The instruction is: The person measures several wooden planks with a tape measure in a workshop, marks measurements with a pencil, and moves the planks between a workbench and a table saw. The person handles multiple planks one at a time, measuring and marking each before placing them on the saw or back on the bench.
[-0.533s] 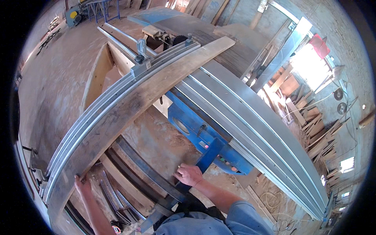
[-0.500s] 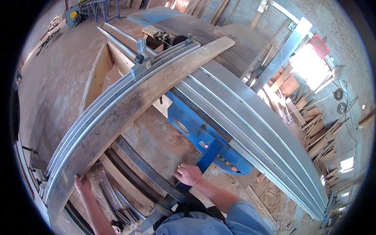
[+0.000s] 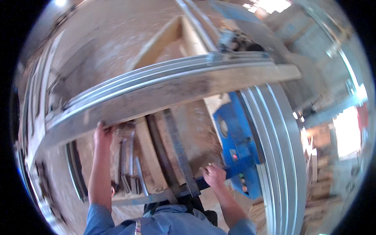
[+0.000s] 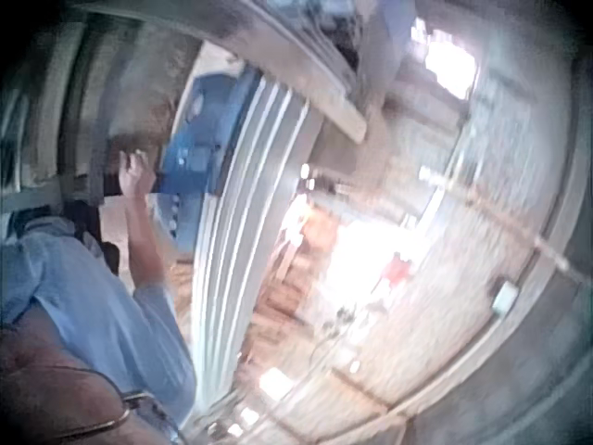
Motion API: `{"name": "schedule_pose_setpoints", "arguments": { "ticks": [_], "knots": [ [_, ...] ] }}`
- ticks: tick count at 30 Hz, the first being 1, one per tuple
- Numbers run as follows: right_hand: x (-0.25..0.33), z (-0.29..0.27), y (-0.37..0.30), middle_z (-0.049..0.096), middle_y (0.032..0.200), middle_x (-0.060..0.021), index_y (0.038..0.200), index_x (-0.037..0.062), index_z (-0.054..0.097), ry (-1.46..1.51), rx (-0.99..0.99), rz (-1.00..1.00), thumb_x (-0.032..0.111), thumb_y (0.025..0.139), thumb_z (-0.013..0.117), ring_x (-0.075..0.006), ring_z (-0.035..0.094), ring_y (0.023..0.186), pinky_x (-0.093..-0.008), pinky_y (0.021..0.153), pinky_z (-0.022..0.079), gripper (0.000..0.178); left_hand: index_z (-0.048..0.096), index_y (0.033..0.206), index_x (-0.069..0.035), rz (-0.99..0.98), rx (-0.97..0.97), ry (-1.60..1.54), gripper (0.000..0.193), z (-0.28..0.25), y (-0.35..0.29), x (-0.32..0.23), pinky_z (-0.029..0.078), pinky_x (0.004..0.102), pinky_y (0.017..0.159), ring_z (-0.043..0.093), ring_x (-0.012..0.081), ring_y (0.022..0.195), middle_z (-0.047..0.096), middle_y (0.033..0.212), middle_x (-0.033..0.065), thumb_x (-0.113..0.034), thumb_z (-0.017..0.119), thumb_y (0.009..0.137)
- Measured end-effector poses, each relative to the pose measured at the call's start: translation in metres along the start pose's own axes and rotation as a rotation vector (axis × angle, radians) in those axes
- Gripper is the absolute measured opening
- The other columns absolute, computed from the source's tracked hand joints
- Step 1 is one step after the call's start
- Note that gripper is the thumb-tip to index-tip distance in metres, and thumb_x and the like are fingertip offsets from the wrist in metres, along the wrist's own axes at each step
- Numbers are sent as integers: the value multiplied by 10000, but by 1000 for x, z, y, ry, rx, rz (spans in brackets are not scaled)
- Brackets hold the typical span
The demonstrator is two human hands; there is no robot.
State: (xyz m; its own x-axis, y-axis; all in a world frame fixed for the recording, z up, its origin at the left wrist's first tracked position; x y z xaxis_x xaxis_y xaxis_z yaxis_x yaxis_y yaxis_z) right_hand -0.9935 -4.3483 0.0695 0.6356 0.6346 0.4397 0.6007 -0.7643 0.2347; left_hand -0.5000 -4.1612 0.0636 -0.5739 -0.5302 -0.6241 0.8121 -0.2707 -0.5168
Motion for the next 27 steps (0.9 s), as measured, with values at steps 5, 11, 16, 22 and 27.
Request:
{"name": "schedule_pose_setpoints", "arguments": {
  "ticks": [5,11,16,22,27],
  "knots": [
    [-4,9,-5,597,711,-87,689,85,654,-33,82,-60,221,738,747,-305,597,636,-406,534,469,172,497,1158,43,-19,-64,161,382,26,-59,-13,572,375,687,623,291,884,565,1061,186,-280,538,959],
    [5,9,-6,590,733,-92,722,68,644,-15,109,-79,170,781,711,-308,595,663,-397,554,472,136,410,1322,24,94,24,406,454,-29,-163,-7,556,339,781,641,229,900,585,1064,151,-224,526,960],
    [-10,10,-12,610,828,-116,838,47,657,61,153,-84,159,805,682,-323,604,760,-406,650,490,119,517,1236,-1,128,-155,568,349,-109,-281,-11,544,300,731,642,173,827,637,960,98,-189,546,944],
    [-27,9,-13,601,865,-173,896,-31,630,268,164,121,152,884,590,-341,576,787,-417,715,455,188,530,1231,41,-8,-169,511,336,-157,-347,-3,548,315,744,650,187,813,662,935,121,-139,536,947],
    [61,-28,-9,552,846,-119,946,-45,598,322,143,95,105,919,547,-225,566,704,-356,638,459,161,570,1221,-16,-5,46,1051,372,-181,-386,-19,525,332,797,656,200,903,675,1005,106,-232,581,919]
  ]
}}
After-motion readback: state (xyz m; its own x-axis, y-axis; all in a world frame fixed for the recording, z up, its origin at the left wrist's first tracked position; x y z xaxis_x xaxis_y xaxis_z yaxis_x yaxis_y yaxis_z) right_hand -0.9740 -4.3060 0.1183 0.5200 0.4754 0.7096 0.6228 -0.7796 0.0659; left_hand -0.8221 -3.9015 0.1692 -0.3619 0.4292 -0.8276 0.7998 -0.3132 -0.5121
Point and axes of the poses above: each hand's wrist, its own y-axis towards the middle knuckle, its own z-axis out of the palm, x = y × z, the point moved 1 cm from there along y, towards the middle knuckle
